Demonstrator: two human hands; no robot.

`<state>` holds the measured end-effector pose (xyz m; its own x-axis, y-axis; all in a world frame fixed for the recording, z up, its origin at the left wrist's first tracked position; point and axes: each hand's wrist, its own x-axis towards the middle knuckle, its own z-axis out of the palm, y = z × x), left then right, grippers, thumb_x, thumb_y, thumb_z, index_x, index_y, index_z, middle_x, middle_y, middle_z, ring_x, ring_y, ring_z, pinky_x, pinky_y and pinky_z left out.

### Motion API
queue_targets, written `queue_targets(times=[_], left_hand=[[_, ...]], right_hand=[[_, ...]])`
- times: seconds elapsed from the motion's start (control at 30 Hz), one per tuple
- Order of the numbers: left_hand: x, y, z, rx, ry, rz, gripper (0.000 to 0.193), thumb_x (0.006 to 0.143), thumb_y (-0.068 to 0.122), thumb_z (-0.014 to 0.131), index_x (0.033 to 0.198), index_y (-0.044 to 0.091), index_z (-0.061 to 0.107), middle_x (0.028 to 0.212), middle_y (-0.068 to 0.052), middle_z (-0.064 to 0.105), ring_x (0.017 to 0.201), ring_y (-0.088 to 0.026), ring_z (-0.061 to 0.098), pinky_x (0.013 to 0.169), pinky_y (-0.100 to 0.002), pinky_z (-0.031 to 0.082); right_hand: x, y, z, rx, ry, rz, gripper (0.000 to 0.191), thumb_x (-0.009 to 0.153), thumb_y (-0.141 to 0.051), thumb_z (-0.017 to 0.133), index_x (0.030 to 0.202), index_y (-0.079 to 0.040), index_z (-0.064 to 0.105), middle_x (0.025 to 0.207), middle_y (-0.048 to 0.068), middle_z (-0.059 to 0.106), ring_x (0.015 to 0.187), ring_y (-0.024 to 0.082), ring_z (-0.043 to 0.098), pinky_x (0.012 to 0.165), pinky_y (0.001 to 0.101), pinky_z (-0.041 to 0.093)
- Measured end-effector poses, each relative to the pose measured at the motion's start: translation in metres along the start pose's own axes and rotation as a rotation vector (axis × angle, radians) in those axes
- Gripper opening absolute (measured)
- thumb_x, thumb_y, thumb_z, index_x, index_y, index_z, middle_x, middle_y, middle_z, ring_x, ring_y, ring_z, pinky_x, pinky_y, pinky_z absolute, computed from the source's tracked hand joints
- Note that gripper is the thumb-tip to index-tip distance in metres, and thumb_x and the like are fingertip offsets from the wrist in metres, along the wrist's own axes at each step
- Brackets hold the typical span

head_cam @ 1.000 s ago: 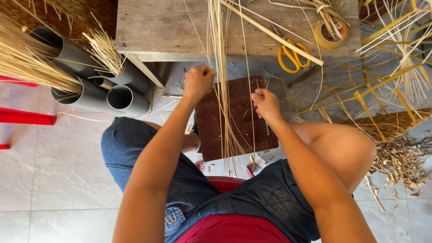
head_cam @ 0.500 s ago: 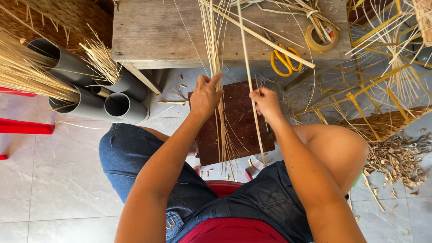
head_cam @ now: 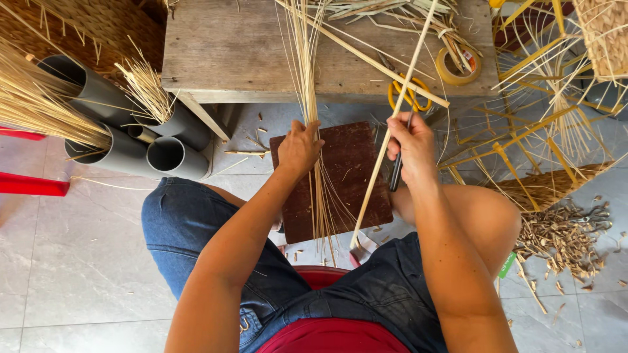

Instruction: The person sits on a stool and splits dried rattan stems into thin strips, using a small knife to shave and separate the strands and scissors to trim pieces. They pull strips free, set finished strands aside, and gather the split material on a board on their lap.

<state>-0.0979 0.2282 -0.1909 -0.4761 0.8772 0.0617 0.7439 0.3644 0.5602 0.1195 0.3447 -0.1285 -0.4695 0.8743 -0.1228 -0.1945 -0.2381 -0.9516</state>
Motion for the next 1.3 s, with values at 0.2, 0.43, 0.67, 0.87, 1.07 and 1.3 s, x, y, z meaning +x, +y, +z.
queue_targets(times=[0.2,0.43,0.67,0.87,1.07,1.3], left_hand=[[-0.004,0.043,-0.047,-0.420,0.198,0.189,0.032,0.098,0.032,0.070,0.122,0.010,0.073,0.104,-0.012,0.069,0.082,-0.024,0.070,0.072,-0.036,0.058],[-0.020,0.067,-0.106,-0.988,0.100,0.176,0.028,0.102,0.021,0.065,0.126,0.008,0.072,0.091,0.000,0.075,0.083,-0.004,0.071,0.069,-0.023,0.056],[-0.037,0.065,-0.169,-1.138,0.312,0.351,0.030,0.110,0.013,0.060,0.138,0.002,0.064,0.105,0.000,0.071,0.089,-0.006,0.066,0.074,-0.019,0.050],[-0.074,0.062,-0.206,-1.221,0.342,0.357,0.032,0.113,0.012,0.059,0.143,0.002,0.060,0.100,-0.003,0.072,0.085,-0.006,0.063,0.076,-0.020,0.051],[-0.112,0.059,-0.195,-1.267,0.067,0.270,0.024,0.108,0.009,0.058,0.130,0.001,0.065,0.100,-0.004,0.073,0.086,-0.007,0.068,0.079,-0.023,0.059],[-0.141,0.070,-0.171,-1.267,-0.134,0.413,0.020,0.108,0.008,0.058,0.125,0.003,0.068,0.107,-0.005,0.072,0.094,-0.010,0.070,0.080,-0.025,0.061]], right_hand=[[-0.030,0.000,0.029,-0.145,-0.257,0.004,0.010,0.102,-0.012,0.069,0.098,-0.004,0.065,0.074,-0.001,0.056,0.054,0.004,0.047,0.047,0.0209,0.037],[-0.062,0.015,0.074,-0.263,-0.417,0.049,0.009,0.099,-0.013,0.067,0.095,-0.006,0.064,0.074,-0.003,0.056,0.054,0.003,0.047,0.045,0.0202,0.038],[-0.098,0.035,0.106,-0.556,-0.569,-0.224,0.013,0.095,-0.014,0.074,0.094,-0.005,0.065,0.083,-0.001,0.071,0.077,0.006,0.064,0.069,0.0247,0.054],[-0.135,0.057,0.130,-0.825,-0.829,-0.170,0.018,0.094,-0.020,0.076,0.097,-0.004,0.068,0.082,0.006,0.068,0.075,0.012,0.064,0.069,0.0298,0.052],[-0.139,0.036,0.118,-0.773,-0.777,-0.059,0.045,0.096,-0.025,0.067,0.137,-0.010,0.057,0.087,0.003,0.065,0.078,0.011,0.062,0.071,0.0302,0.054],[-0.193,-0.072,0.077,-0.215,-0.415,-0.323,0.060,0.111,-0.025,0.046,0.163,-0.004,0.026,0.089,0.011,0.061,0.068,0.010,0.048,0.059,0.0211,0.040]])
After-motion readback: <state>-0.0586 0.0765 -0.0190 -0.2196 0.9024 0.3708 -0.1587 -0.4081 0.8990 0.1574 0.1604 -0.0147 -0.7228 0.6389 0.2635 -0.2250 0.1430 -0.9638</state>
